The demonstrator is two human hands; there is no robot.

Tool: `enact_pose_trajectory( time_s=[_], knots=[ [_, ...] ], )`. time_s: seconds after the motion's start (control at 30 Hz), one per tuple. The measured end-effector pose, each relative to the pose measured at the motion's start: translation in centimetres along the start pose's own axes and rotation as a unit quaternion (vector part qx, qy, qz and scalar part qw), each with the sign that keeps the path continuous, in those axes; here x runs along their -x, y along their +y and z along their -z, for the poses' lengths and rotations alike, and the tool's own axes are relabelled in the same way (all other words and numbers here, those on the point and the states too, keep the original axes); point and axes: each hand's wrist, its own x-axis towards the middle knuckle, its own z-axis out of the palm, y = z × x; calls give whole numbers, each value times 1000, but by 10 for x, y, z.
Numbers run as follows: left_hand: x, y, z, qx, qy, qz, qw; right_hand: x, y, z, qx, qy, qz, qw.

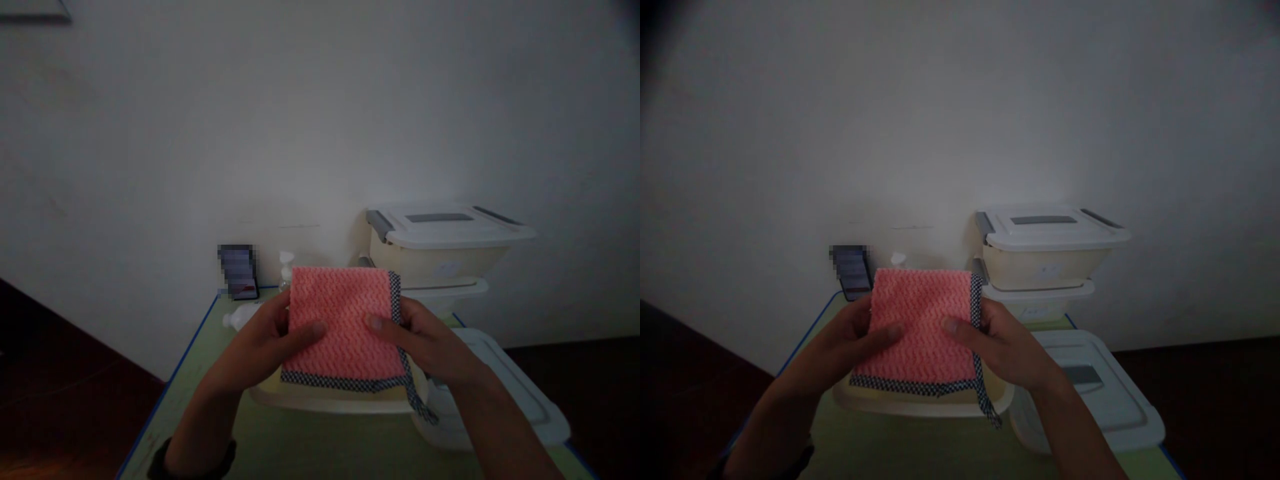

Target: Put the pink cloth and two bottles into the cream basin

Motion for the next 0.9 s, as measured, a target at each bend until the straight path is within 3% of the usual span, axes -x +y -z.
enact_pose_trajectory(
  time_s=[0.3,0.5,0.7,0.9],
  knots=[
    [-4,-1,1,-14,29,3,999,-1,5,2,8,-18,4,1000],
    [-6,1,4,-68,46,-20,996,0,2,2,17,-5,-19,1000],
    [-5,0,3,-76,81,-46,993,2,3,4,45,-33,-13,998],
    [-4,1,2,-55,67,-19,996,1,3,1,132,36,13,990]
  ],
)
